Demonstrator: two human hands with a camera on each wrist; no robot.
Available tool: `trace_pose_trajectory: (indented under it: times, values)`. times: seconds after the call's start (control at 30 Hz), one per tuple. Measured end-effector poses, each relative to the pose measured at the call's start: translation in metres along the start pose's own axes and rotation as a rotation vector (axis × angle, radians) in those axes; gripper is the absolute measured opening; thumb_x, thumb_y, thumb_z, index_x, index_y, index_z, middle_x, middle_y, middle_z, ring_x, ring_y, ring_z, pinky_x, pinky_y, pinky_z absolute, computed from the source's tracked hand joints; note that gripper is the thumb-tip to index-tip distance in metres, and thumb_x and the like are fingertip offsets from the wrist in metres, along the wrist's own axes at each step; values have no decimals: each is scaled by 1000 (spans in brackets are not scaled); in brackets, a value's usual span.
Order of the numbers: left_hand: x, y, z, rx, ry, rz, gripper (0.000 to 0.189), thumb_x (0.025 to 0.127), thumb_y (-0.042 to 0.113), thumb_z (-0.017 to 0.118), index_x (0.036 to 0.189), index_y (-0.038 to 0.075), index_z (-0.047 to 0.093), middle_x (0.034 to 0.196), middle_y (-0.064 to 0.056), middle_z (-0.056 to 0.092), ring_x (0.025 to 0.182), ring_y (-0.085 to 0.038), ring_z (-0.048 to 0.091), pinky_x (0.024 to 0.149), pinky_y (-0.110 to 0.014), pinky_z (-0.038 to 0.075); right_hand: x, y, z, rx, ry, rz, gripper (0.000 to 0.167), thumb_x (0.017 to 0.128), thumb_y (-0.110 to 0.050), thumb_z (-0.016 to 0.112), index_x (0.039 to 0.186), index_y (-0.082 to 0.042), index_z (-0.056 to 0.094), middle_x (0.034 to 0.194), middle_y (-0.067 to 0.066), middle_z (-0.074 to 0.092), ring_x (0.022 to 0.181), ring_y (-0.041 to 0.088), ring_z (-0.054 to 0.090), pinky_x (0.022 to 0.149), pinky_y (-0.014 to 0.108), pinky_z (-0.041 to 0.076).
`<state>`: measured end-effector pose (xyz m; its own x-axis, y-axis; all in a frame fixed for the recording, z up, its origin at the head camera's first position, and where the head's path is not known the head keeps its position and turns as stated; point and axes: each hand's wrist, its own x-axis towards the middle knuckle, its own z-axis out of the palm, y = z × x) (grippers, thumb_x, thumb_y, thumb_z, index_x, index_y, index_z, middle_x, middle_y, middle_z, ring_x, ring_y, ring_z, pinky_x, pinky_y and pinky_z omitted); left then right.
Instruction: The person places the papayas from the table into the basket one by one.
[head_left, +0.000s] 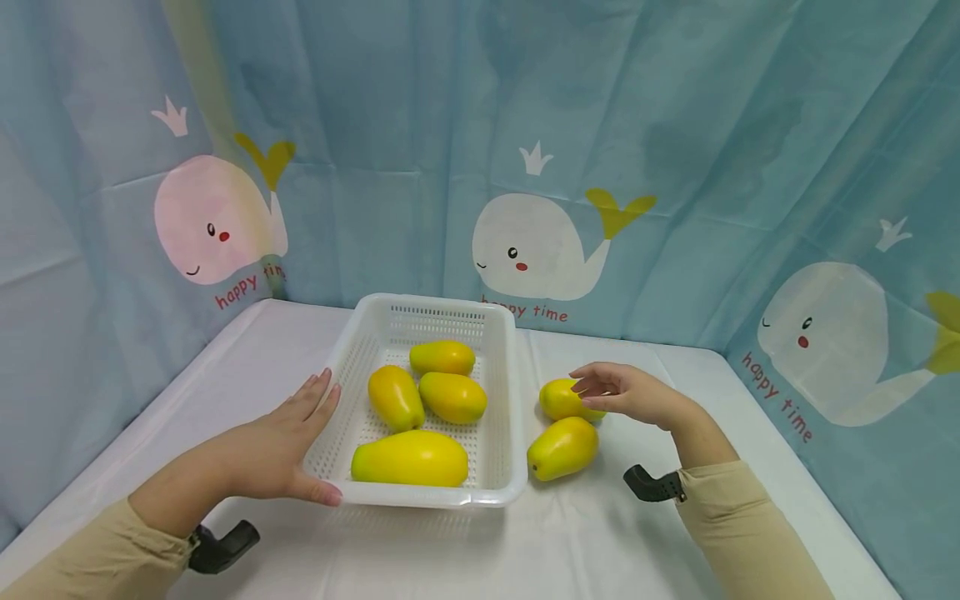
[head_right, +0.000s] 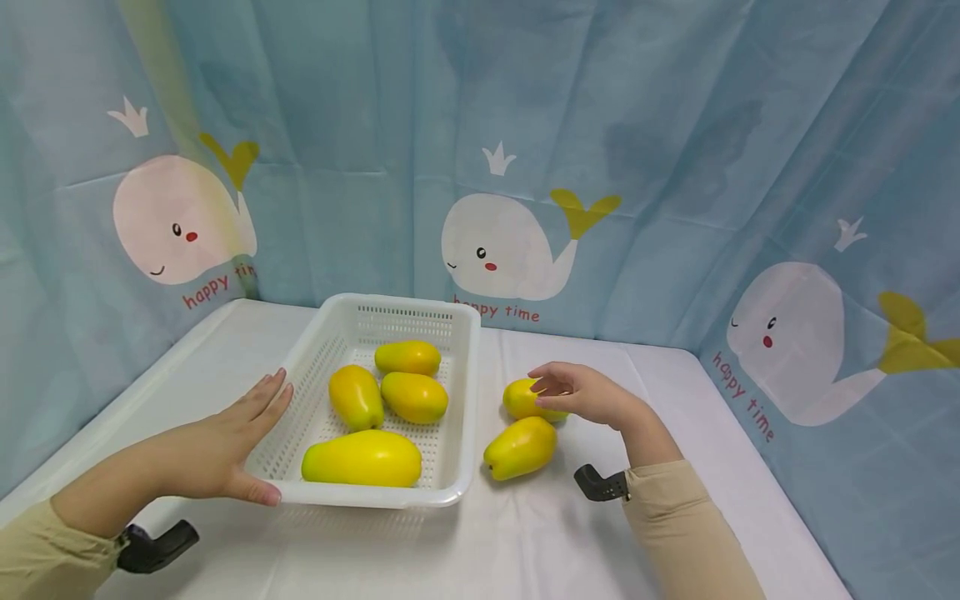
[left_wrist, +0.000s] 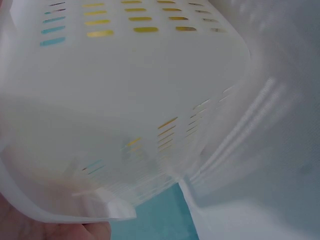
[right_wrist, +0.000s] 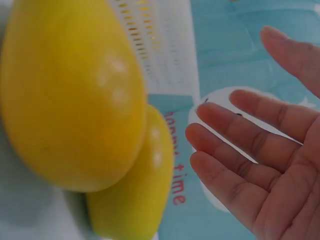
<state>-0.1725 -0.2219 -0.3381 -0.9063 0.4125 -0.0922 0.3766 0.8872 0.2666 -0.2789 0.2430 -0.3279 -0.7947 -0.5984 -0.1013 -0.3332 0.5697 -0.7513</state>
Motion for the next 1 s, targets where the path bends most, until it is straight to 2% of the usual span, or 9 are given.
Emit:
trace_pose_trajectory:
  times: [0.4, 0.77, 1.0]
  values:
    - [0, 0, 0, 1, -5, 1, 132, 53, 76, 63, 144, -3, 11, 151, -22, -3, 137, -41, 4, 100, -60, 21, -6, 18, 15, 100, -65, 6, 51, 84, -21, 67, 127, -1, 47, 123, 19, 54, 115, 32, 50, 90, 30, 47]
    - [1, 0, -1, 5, -5, 3, 131, 53, 76, 63, 144, -3, 12, 151, -23, -3, 137, -42, 4, 100, -60, 22, -10, 33, 29, 44, -44, -55, 47, 82, -15, 69, 124, -3, 51, 124, 12, 53, 115, 30, 48, 99, 48, 37]
    - [1, -1, 1, -4, -6, -5, 132, 52, 76, 63, 145, -2, 12, 151, -22, -3, 137, -41, 3, 100, -60, 22, -13, 36, 41, 14, -49, -4, 50, 79, -19, 71, 124, -7, 53, 121, 4, 56, 112, 24, 49, 94, 43, 39]
